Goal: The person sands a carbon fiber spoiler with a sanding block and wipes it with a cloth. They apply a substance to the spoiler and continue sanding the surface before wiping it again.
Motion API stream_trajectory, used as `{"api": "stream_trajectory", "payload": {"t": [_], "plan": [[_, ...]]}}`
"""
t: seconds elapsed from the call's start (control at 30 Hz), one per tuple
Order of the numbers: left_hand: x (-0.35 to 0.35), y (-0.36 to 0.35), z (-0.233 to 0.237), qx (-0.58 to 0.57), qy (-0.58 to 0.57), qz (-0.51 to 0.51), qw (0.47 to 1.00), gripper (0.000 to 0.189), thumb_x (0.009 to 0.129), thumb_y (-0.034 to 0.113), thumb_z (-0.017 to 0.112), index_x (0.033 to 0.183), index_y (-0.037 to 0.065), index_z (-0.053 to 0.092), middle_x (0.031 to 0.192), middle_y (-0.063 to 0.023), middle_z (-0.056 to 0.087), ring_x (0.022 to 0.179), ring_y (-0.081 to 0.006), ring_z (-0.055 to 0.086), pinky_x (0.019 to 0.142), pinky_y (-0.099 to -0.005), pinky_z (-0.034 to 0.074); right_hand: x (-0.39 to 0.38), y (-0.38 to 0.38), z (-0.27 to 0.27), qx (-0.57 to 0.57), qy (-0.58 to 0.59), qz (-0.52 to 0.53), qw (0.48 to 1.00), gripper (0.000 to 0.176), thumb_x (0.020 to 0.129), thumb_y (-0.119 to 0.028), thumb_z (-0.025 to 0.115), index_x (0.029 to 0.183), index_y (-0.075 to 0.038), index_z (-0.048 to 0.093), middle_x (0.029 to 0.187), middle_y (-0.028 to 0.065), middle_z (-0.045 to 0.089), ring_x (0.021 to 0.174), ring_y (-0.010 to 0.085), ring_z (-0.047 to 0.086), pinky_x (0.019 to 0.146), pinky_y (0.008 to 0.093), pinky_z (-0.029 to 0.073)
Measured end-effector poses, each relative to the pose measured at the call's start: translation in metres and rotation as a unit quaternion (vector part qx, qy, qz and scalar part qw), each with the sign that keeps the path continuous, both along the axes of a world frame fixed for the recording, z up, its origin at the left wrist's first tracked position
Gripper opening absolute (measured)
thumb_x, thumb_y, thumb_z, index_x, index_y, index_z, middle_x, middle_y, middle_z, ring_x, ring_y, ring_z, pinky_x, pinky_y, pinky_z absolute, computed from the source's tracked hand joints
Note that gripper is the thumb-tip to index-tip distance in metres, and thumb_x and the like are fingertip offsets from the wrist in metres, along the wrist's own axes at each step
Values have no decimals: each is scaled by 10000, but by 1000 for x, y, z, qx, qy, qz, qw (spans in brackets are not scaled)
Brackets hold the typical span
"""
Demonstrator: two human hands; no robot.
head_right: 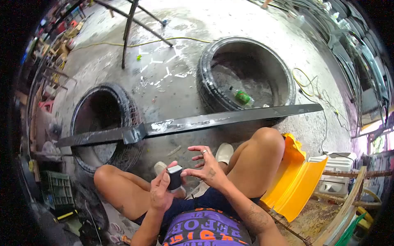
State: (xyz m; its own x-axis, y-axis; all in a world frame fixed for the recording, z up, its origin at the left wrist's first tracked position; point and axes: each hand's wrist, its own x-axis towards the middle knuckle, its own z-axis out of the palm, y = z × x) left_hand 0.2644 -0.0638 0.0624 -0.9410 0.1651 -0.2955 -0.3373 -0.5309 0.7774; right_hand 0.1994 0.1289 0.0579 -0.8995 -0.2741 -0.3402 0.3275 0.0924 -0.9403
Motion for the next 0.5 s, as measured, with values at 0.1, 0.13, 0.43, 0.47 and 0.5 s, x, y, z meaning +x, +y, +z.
{"api": "stream_trajectory", "payload": {"t": [0.1,0.13,0.43,0.47,0.5], "plan": [[-31,4,10,-182,84,-5,980,402,1000,219,579,1337,0,577,1131,-47,584,1016,-125,548,888,-240,428,-33,40,56,146,256,-3,956,673,697,-189,892,1276,-87,565,1200,90,560,1062,214,578,877,324,501],[-46,4,14,-228,106,-6,968,423,975,215,604,1334,-5,575,1109,-54,582,1000,-133,547,886,-245,427,-47,63,80,140,322,-36,935,565,705,-128,876,1203,-76,615,1151,80,602,1019,201,592,861,320,499],[-194,34,-9,-503,276,-56,817,380,831,131,705,1173,-11,623,1105,-161,558,1014,-321,570,900,-375,466,-160,254,2,362,249,49,897,731,699,-340,870,1308,-72,566,1361,136,536,1305,307,471,1099,405,369],[-205,37,-18,-522,311,-91,789,380,834,134,707,1175,-9,622,1098,-168,566,1007,-324,573,891,-373,469,-167,260,-16,434,235,133,860,915,593,-435,909,1348,-83,531,1422,141,479,1352,332,419,1155,446,306],[-215,40,-24,-539,345,-128,758,380,837,137,709,1176,-7,621,1091,-175,575,1000,-327,576,883,-372,471,-173,256,-22,484,244,198,817,983,561,-378,922,1389,-76,487,1397,165,496,1369,352,399,1163,466,298]]}}
